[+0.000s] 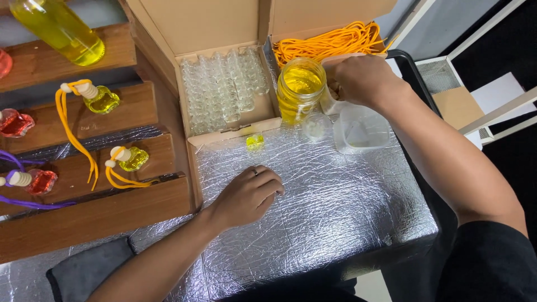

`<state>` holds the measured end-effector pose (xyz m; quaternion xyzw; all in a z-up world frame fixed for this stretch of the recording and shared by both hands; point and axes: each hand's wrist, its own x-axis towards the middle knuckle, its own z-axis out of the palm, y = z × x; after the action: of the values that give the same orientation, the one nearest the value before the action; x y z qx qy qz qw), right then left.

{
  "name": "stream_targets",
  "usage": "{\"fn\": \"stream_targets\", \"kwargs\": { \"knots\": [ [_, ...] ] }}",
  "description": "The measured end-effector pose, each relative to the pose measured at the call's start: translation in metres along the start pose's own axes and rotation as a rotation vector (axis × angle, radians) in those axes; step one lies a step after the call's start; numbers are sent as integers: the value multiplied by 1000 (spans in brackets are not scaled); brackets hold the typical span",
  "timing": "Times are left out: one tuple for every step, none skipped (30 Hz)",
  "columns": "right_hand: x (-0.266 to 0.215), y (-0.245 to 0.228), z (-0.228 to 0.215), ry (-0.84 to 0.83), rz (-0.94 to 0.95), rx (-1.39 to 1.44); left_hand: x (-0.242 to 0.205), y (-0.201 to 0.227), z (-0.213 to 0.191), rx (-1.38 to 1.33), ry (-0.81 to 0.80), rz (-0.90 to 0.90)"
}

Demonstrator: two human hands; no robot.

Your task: Assembling a small perfume bottle by threading a yellow cord through a wooden cap and attaching it to the bottle.

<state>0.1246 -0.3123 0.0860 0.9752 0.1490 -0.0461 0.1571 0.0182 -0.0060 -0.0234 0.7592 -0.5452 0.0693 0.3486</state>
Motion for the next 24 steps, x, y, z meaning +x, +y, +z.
{"fn": "stream_targets", "kwargs": {
  "knots": [
    [1, 1, 1, -3, 5, 3, 0, 0, 0, -4, -5, 3],
    [2, 3, 2, 28, -12, -3, 0, 1, 1, -1, -3, 5],
    [4, 4, 1, 61, -32, -11, 0, 0, 0, 4, 3, 6],
    [-2, 4, -3, 59, -29, -10, 0, 0, 1, 1, 1, 8],
    [-7, 3, -8, 86, -22, 82, -1, 0, 1, 1, -8, 0],
    [-12, 2, -12, 114, -15, 174, -2, -1, 2, 1, -18, -8],
    [-16, 4, -17, 115, -15, 174, -3, -1, 2, 2, -17, -8],
    [-21, 6, -22, 186, -36, 261, -4, -2, 2, 1, -23, -1],
    [-26, 8, -27, 257, -56, 347, -4, -2, 2, 1, -29, 7],
    [-36, 4, -33, 259, -56, 346, -5, -2, 3, 3, -28, 8],
    [-44, 0, -38, 325, -64, 503, -5, -2, 4, -9, -29, -1],
    [-53, -3, -44, 390, -72, 661, -6, -2, 5, -20, -31, -10],
    [-60, -8, -43, 394, -78, 658, -6, -1, 4, -14, -27, -10],
    [-67, -13, -42, 459, -124, 752, -6, 1, 3, -54, -21, -44],
    [-72, -18, -41, 526, -172, 844, -5, 1, 2, -91, -14, -77],
    [-75, -29, -35, 532, -181, 839, -6, 0, 2, -82, -7, -75],
    [-76, -41, -30, 552, -216, 981, -8, 0, 1, -180, 33, -134],
    [-78, -54, -25, 567, -253, 1123, -10, 0, 1, -278, 75, -190],
    [-78, -70, -15, 562, -268, 1123, -8, 2, -4, -273, 86, -198],
    [-79, -86, -5, 550, -290, 1213, -7, 4, -8, -441, 145, -297],
    [-80, -102, 6, 536, -309, 1303, -6, 6, -12, -611, 204, -394],
    [-80, -114, 11, 531, -323, 1304, -7, 5, -11, -605, 216, -400],
    [-79, -126, 16, 516, -328, 1320, -8, 3, -10, -698, 269, -428],
    [-79, -138, 22, 501, -333, 1335, -9, 2, -9, -791, 322, -454]
  ]
}}
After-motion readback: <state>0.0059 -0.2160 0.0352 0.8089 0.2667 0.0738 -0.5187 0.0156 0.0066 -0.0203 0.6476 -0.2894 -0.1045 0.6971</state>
